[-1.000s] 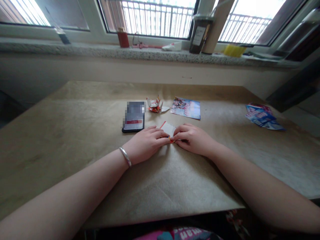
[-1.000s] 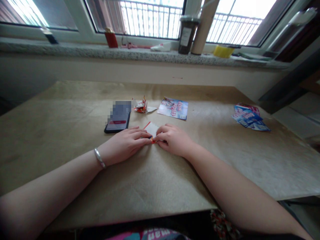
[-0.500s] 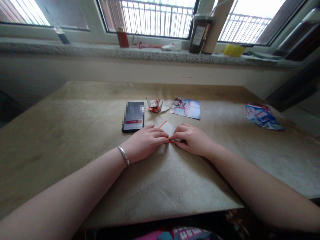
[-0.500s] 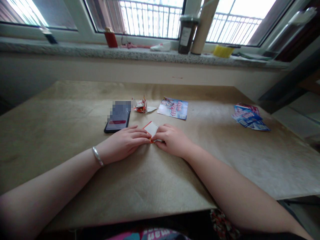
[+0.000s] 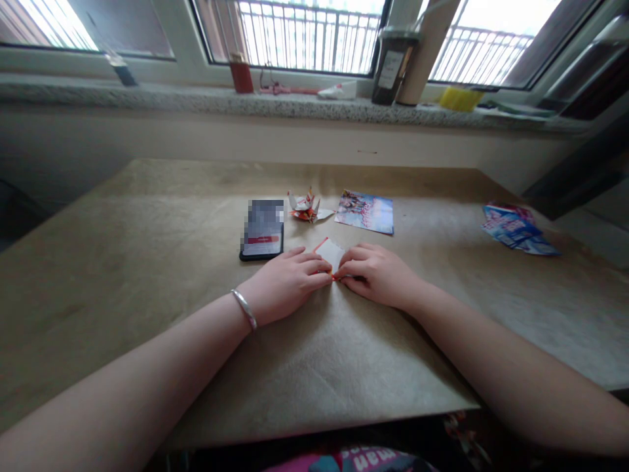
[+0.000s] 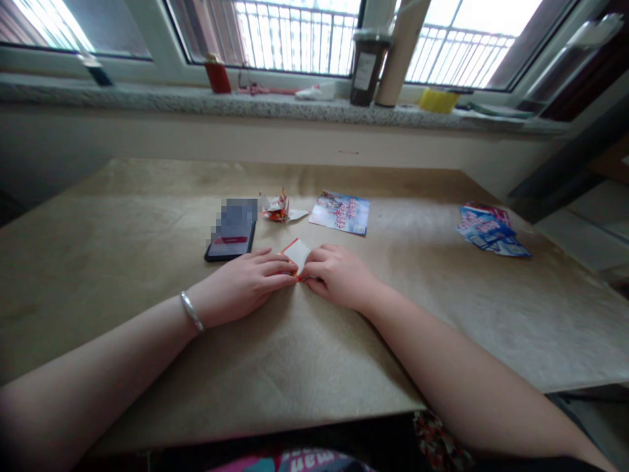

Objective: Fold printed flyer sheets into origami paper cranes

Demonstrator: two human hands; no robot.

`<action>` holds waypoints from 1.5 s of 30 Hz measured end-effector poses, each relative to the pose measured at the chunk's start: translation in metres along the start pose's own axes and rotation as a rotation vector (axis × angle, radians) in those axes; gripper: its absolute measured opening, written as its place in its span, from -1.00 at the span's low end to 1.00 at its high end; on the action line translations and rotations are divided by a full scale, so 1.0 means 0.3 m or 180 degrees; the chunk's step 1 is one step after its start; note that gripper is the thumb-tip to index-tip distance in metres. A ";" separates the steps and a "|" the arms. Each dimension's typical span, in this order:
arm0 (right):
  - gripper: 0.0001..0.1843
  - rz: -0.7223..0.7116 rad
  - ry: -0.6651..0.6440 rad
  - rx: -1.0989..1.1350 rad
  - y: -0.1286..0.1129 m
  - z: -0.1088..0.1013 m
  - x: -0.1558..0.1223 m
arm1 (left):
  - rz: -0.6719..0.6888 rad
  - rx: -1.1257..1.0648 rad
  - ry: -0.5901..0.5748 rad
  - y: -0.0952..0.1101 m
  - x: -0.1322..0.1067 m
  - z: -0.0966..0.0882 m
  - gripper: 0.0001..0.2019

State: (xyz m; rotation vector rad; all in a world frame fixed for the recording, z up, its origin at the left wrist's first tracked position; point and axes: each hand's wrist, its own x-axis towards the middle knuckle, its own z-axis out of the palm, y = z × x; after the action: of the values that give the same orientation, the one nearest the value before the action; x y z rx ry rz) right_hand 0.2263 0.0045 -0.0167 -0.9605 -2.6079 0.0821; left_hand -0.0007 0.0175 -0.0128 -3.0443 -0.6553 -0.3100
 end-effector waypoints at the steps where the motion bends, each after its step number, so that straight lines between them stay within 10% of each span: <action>1: -0.81 -0.0014 0.0000 -0.0016 0.000 -0.001 -0.001 | -0.0004 -0.0012 -0.0024 0.000 0.000 -0.001 -0.72; 45: -0.81 -0.0247 -0.0264 -0.0455 0.000 -0.037 -0.006 | -0.0012 -0.0192 0.0102 0.000 0.000 0.008 -0.69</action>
State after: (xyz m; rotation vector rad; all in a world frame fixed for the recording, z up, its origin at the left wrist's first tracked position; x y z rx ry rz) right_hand 0.2315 0.0027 -0.0069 -0.9198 -2.7553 -0.0872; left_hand -0.0003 0.0176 -0.0153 -3.0882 -0.6623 -0.3846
